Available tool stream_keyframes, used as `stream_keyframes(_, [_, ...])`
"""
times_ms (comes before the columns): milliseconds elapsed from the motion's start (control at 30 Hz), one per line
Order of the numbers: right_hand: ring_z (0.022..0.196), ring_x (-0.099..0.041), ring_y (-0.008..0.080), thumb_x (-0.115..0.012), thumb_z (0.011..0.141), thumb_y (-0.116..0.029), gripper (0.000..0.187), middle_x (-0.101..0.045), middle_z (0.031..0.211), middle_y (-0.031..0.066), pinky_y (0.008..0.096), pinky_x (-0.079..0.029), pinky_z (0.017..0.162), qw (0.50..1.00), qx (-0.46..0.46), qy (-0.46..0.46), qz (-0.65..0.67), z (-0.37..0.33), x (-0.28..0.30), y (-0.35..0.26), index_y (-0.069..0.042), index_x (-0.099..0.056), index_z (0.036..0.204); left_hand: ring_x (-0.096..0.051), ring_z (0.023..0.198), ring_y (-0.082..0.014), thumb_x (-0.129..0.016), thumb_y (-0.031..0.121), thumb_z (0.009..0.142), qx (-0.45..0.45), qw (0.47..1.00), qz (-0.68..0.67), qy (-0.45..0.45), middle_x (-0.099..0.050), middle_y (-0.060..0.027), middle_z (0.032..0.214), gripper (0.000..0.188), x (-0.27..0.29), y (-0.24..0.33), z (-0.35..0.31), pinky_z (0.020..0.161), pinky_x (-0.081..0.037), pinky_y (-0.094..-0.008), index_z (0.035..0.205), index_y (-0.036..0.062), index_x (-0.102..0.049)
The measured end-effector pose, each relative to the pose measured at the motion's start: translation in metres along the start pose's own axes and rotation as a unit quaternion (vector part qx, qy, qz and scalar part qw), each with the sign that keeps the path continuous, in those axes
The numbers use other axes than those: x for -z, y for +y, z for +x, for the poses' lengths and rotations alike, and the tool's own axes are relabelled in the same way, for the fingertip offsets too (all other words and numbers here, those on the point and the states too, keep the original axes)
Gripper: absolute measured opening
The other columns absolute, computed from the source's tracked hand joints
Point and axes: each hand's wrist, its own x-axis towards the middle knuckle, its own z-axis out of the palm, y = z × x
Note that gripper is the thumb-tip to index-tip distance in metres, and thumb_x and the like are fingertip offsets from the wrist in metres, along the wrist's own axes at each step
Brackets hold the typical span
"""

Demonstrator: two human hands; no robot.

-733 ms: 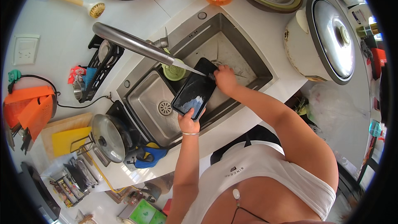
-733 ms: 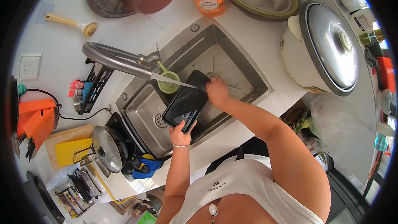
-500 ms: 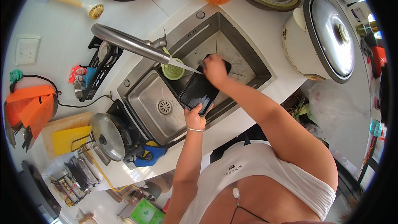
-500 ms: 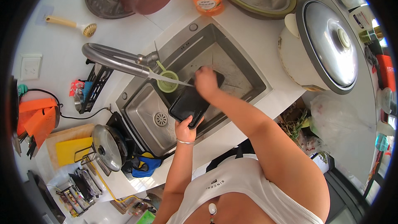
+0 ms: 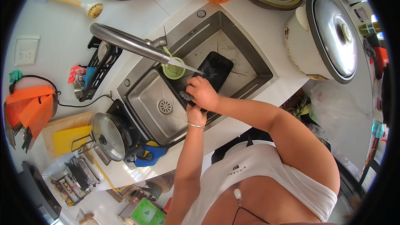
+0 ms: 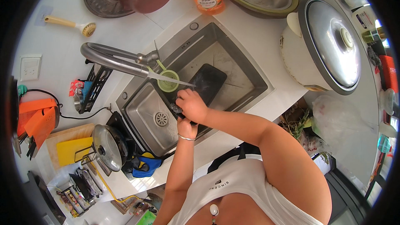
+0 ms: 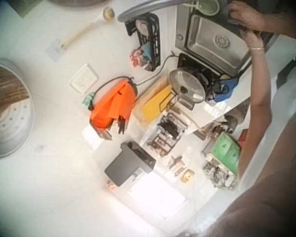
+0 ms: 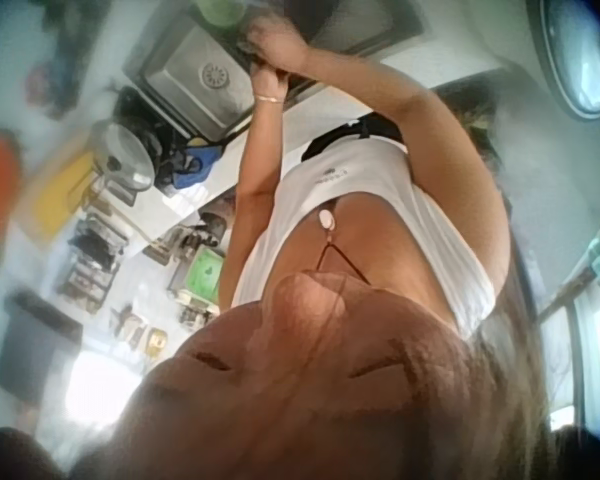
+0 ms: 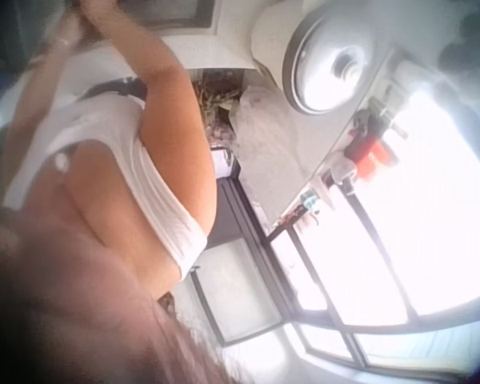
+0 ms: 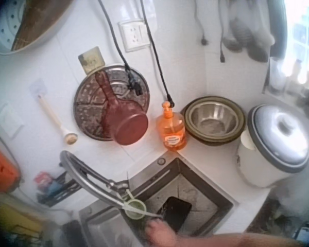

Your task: The person washes a metal bowl, a pot, and a black plastic rack in a sink by hand, then wipes the wall and sink area with a sponge and a cloth.

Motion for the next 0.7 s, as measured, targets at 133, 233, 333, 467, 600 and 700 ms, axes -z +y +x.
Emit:
stream_keyframes(133, [0.091,-0.054,0.035,-0.065,0.063,-0.007,0.018,-0.057,0.089,0.0149,0.0457,-0.047,0.074,0.978,-0.169,0.046,-0.116,-0.005,0.007,0.093,-0.005,-0.06,0.081,-0.06,0.103,-0.0342,-0.052,-0.008,0.071,-0.034,0.998,0.016,-0.054,-0.059,-0.0153,0.114,0.049,-0.017,0.013,-0.022,0.083,-0.053,-0.0567,0.119,0.0014,-0.05])
stream_keyframes(233, [0.093,-0.055,0.0346,-0.064,0.069,-0.008,0.019,-0.057,0.09,0.0147,0.0462,-0.046,0.077,0.963,-0.21,0.058,-0.16,-0.014,0.019,0.111,-0.007,-0.063,0.088,-0.062,0.099,-0.0346,-0.051,-0.008,0.073,-0.045,0.998,0.022,-0.048,-0.06,-0.0168,0.112,0.047,-0.009,0.007,-0.037,0.081,-0.056,-0.0539,0.119,-0.003,-0.049])
stream_keyframes(333, [0.095,-0.055,0.0342,-0.066,0.067,-0.007,0.02,-0.057,0.091,0.0148,0.0448,-0.046,0.079,0.95,-0.233,-0.034,-0.203,-0.035,0.005,0.097,-0.007,-0.064,0.088,-0.063,0.097,-0.0319,-0.051,-0.008,0.079,-0.123,0.988,0.092,-0.012,-0.06,-0.0169,0.111,0.04,-0.005,-0.004,-0.042,0.078,-0.058,-0.0485,0.119,-0.0042,-0.049])
stream_keyframes(467, [0.1,-0.053,0.0355,-0.07,0.066,-0.007,0.028,-0.057,0.101,0.0128,0.0443,-0.047,0.083,0.935,-0.279,-0.156,-0.153,-0.049,0.007,0.097,-0.007,-0.063,0.093,-0.063,0.097,-0.0309,-0.05,-0.01,0.082,-0.164,0.971,0.171,0.039,-0.059,-0.0153,0.113,0.038,0.008,0.0,-0.045,0.077,-0.058,-0.0463,0.12,-0.0024,-0.049])
stream_keyframes(600, [0.1,-0.053,0.0346,-0.069,0.064,-0.004,0.027,-0.056,0.101,0.0135,0.0438,-0.046,0.084,0.975,-0.17,-0.004,-0.143,-0.017,0.008,0.088,-0.006,-0.063,0.091,-0.064,0.095,-0.0292,-0.05,-0.009,0.085,-0.118,0.978,0.169,0.009,-0.06,-0.0147,0.111,0.034,0.022,0.01,-0.052,0.077,-0.058,-0.0443,0.118,-0.0031,-0.05])
stream_keyframes(700, [0.1,-0.053,0.0332,-0.069,0.065,-0.005,0.024,-0.055,0.102,0.013,0.0429,-0.046,0.083,0.975,-0.176,0.016,-0.134,0.002,0.01,0.08,-0.006,-0.064,0.088,-0.064,0.093,-0.0274,-0.051,-0.008,0.085,-0.159,0.971,0.177,-0.004,-0.061,-0.014,0.107,0.033,0.012,0.019,-0.063,0.076,-0.059,-0.0427,0.117,-0.0033,-0.05])
